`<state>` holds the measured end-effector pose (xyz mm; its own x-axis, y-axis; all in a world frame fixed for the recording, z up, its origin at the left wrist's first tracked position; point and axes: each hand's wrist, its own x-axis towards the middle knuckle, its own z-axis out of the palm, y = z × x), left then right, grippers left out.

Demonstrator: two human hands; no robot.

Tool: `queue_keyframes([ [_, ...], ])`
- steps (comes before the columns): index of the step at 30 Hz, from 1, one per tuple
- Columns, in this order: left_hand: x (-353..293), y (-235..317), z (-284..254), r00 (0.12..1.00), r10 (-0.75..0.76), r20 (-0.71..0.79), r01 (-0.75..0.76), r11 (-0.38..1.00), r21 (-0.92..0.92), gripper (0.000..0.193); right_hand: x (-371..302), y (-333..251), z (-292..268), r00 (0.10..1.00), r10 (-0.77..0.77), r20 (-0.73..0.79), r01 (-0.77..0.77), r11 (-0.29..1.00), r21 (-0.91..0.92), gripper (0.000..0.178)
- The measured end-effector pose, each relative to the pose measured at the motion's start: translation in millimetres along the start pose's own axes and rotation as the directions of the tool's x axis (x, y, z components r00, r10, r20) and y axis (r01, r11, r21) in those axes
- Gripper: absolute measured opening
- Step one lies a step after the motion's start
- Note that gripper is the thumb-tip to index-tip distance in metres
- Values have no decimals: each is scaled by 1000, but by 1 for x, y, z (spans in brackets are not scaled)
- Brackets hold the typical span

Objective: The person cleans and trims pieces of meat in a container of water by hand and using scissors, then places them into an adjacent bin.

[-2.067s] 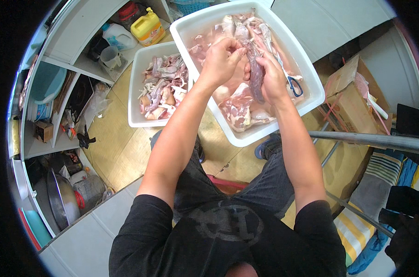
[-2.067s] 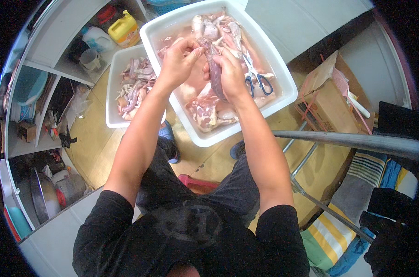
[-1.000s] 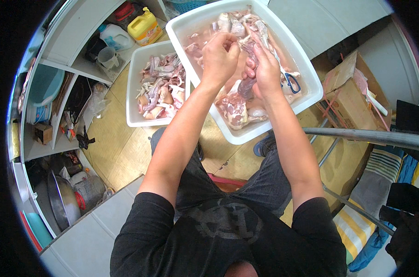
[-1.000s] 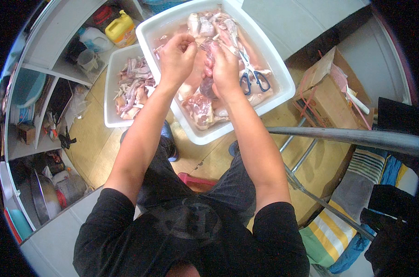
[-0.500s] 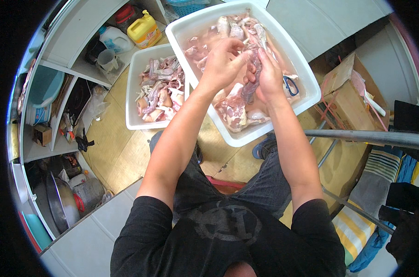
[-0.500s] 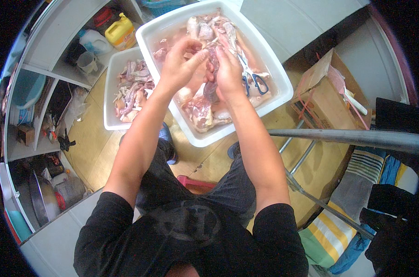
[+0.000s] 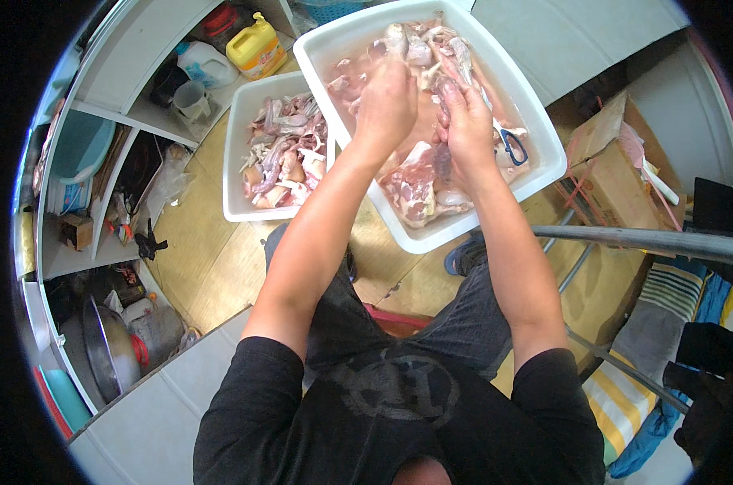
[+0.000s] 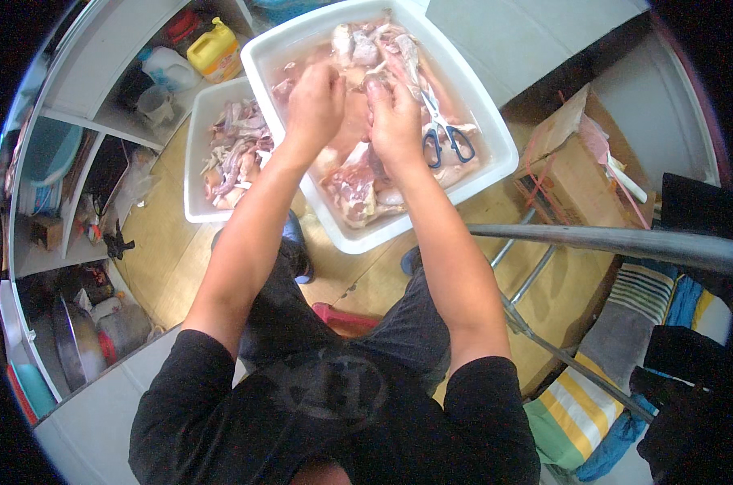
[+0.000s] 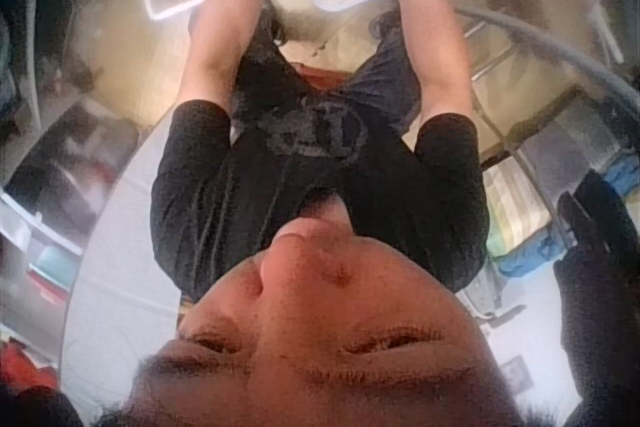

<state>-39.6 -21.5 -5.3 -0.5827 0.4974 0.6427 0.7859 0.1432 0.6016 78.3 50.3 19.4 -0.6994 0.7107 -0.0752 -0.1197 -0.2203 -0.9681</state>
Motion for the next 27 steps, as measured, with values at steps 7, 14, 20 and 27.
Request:
queue_keyframes([
  [7, 5, 4, -13, 845, -357, 398, 505, 775, -379, 16, 2, -6, -12, 992, 89, 85, -103, 981, 167, 35],
  [14, 3, 14, -15, 814, -247, 525, 449, 841, -300, 22, 5, -5, -16, 989, 95, 111, -117, 970, 211, 44],
  [20, 0, 22, -22, 836, -176, 519, 320, 926, -202, 18, 16, 14, -17, 996, -31, 85, 24, 996, 83, 33],
  [27, -5, 30, -27, 792, 12, 611, 269, 891, -366, 17, 36, 43, -24, 937, -331, -114, 307, 933, -187, 17],
])
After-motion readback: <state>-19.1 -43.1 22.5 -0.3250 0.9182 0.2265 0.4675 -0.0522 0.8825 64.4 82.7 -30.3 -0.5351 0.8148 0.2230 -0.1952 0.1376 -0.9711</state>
